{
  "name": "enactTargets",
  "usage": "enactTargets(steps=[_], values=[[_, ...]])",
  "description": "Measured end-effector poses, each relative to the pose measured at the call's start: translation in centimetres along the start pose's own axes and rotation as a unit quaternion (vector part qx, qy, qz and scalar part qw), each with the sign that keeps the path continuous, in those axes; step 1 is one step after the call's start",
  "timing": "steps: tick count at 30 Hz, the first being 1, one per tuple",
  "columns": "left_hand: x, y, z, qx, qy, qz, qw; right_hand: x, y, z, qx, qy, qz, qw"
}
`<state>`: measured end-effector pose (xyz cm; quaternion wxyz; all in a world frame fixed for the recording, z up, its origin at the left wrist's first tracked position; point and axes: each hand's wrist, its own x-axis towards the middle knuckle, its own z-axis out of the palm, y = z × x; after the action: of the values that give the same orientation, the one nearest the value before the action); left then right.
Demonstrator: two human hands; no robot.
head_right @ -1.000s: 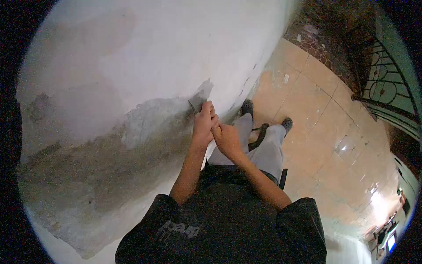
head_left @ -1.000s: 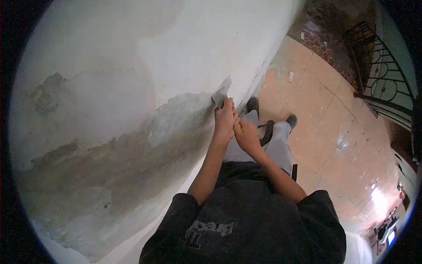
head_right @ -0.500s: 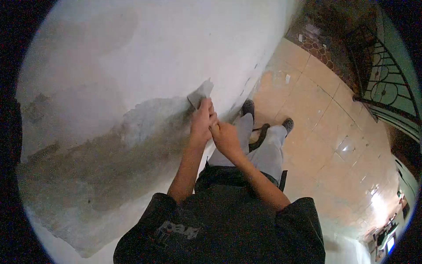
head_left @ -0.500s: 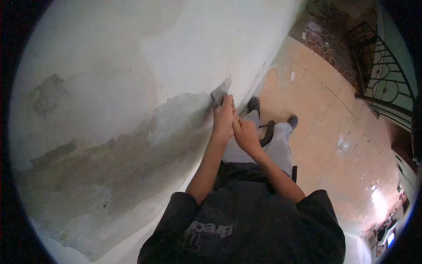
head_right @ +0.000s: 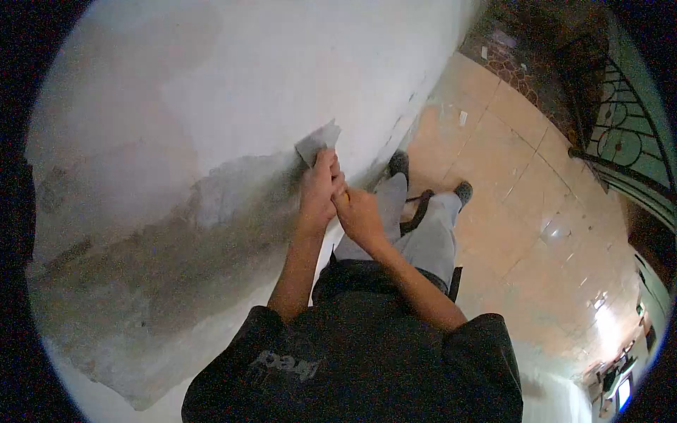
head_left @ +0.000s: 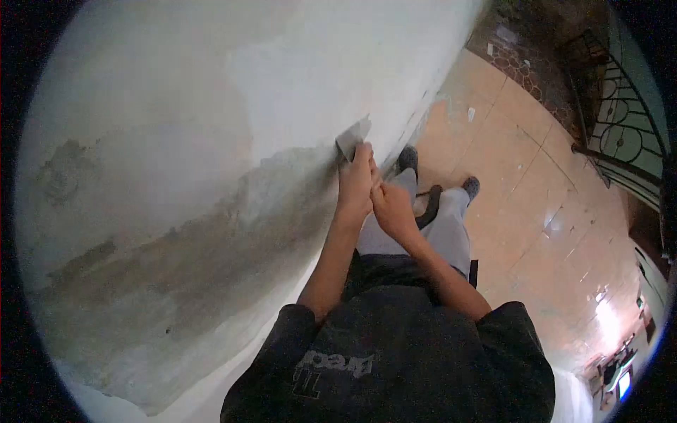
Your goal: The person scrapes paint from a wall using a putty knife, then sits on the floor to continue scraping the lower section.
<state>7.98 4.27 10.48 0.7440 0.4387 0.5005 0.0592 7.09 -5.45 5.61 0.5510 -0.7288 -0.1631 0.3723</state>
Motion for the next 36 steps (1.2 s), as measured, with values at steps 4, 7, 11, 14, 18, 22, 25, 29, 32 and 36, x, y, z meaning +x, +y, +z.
enactTargets(steps=[4,7,11,14,18,22,25,29,32,36], values=[[0.5,-1.0,0.2,-0.007,0.04,-0.022,0.999,-0.1,-0.9,-0.9,-0.001,-0.006,0.016,1.0],[0.2,-0.6,0.4,-0.02,0.038,-0.033,0.999,0.0,-1.7,-1.5,-0.003,0.003,0.037,0.999],[0.3,-0.5,-0.1,-0.005,0.018,-0.017,1.0,0.3,-0.8,-0.9,0.024,-0.001,0.035,0.999],[0.2,-0.4,0.7,-0.007,0.028,-0.014,0.999,-0.1,-0.3,-0.8,0.014,0.01,0.018,1.0],[0.2,-0.5,0.7,-0.009,0.037,-0.026,0.999,0.5,-1.2,-1.7,-0.021,-0.008,0.004,1.0],[0.4,-0.8,0.9,-0.028,0.021,-0.006,0.999,0.6,-1.6,-2.7,-0.023,-0.01,-0.009,1.0],[0.8,-0.6,1.0,-0.03,0.01,0.002,1.0,0.9,-1.0,-2.3,-0.009,-0.017,0.016,1.0],[0.6,-0.8,1.2,-0.039,0.025,-0.012,0.999,0.7,-0.8,-2.8,-0.004,-0.011,0.037,0.999],[0.7,-1.3,0.8,-0.04,0.029,-0.013,0.999,1.1,-0.5,-2.5,-0.03,-0.005,0.004,1.0],[1.1,-0.8,1.2,-0.031,0.026,-0.016,0.999,1.2,-0.7,-2.4,-0.004,-0.007,0.031,0.999]])
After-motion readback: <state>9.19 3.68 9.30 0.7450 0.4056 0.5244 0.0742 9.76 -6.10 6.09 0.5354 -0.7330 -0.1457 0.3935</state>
